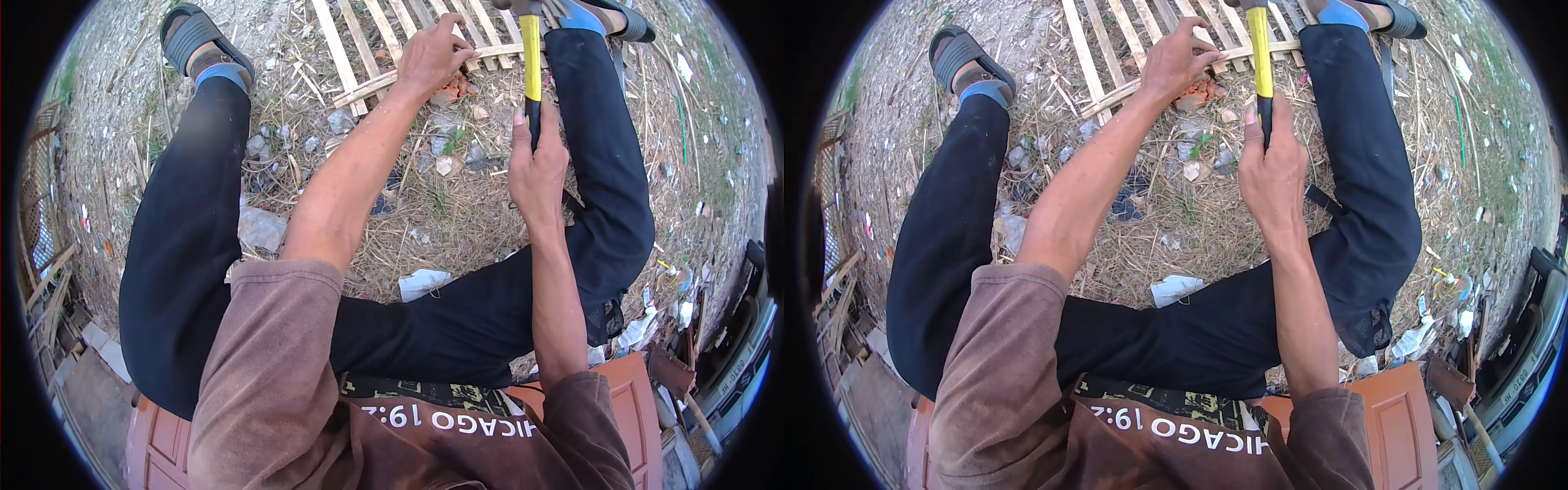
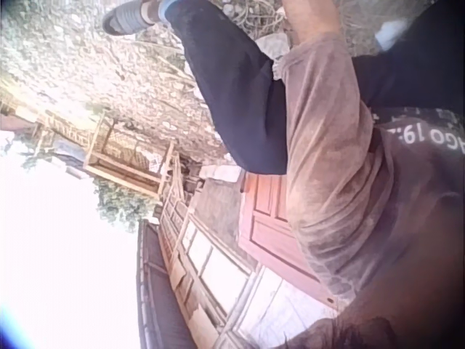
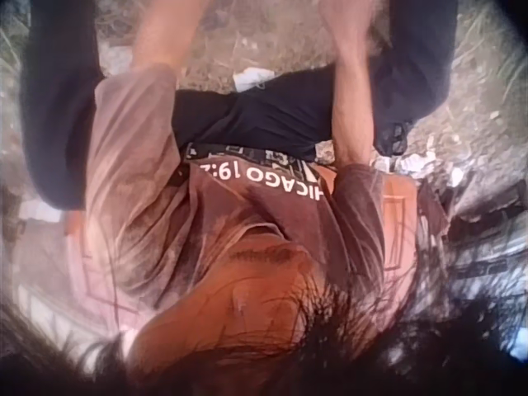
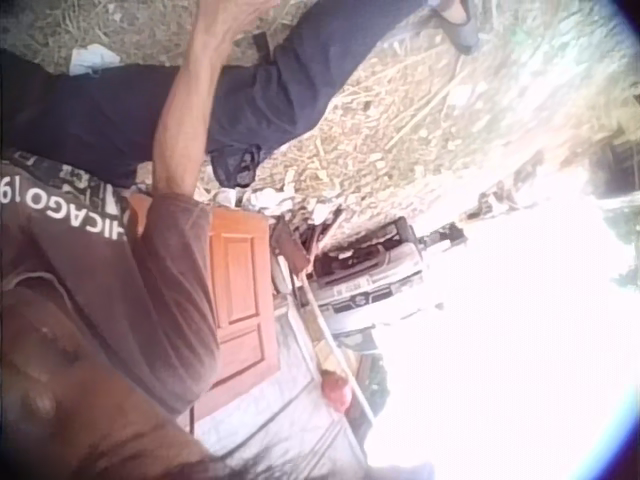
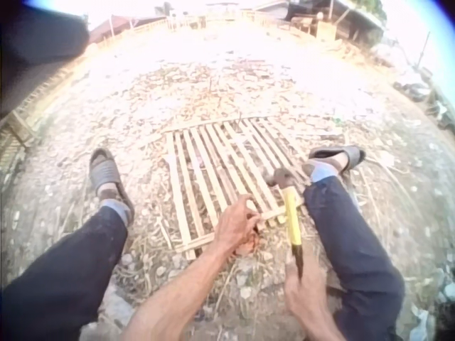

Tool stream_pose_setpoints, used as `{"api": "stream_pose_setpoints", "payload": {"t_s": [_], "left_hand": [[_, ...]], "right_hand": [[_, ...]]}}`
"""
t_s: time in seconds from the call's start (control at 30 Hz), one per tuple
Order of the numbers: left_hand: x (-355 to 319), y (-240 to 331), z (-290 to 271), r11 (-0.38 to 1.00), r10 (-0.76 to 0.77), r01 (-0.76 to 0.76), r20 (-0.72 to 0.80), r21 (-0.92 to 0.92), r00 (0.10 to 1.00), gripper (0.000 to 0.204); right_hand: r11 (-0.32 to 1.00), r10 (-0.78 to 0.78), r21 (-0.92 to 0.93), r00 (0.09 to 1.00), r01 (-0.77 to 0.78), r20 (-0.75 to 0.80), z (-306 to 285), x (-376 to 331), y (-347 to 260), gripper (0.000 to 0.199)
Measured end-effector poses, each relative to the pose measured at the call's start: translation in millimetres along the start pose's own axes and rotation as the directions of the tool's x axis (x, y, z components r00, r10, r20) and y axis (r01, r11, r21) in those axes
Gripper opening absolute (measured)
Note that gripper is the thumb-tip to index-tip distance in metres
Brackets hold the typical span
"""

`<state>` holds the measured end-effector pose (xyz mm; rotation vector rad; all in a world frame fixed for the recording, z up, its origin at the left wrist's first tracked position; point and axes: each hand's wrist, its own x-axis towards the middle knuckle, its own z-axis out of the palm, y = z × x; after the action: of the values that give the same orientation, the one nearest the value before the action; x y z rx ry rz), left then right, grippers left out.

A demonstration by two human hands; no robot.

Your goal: The person assembles a small wooden grate by hand and with a hammer, positioning thin wooden slats across support pieces and hammering nails into the joints while sitting on the ground.

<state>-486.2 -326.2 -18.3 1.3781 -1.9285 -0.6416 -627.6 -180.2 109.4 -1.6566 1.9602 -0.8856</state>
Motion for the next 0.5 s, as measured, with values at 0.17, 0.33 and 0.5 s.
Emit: {"api": "stream_pose_setpoints", "payload": {"t_s": [0.17, 0.33, 0.5], "left_hand": [[0.3, 5.7, -3.8, 1.0, -0.005, 0.005, 0.006, -0.025, 1.0, 0.048], [9.7, 4.0, 1.0, 1.0, -0.01, 0.01, -0.004, -0.025, 1.0, 0.049], [-1.7, -1.5, -2.0, 0.998, 0.07, -0.07, -0.056, 0.009, 0.996, 0.049]], "right_hand": [[0.998, 0.008, 0.064, 0.997, -0.003, -0.082, 1.8, -4.5, 1.1, 0.035], [0.997, 0.073, 0.03, 0.997, -0.074, 0.038, 6.5, -12.4, 11.4, 0.033], [0.98, 0.11, 0.169, 0.994, -0.106, -0.015, -1.4, -5.8, -13.4, 0.03]]}}
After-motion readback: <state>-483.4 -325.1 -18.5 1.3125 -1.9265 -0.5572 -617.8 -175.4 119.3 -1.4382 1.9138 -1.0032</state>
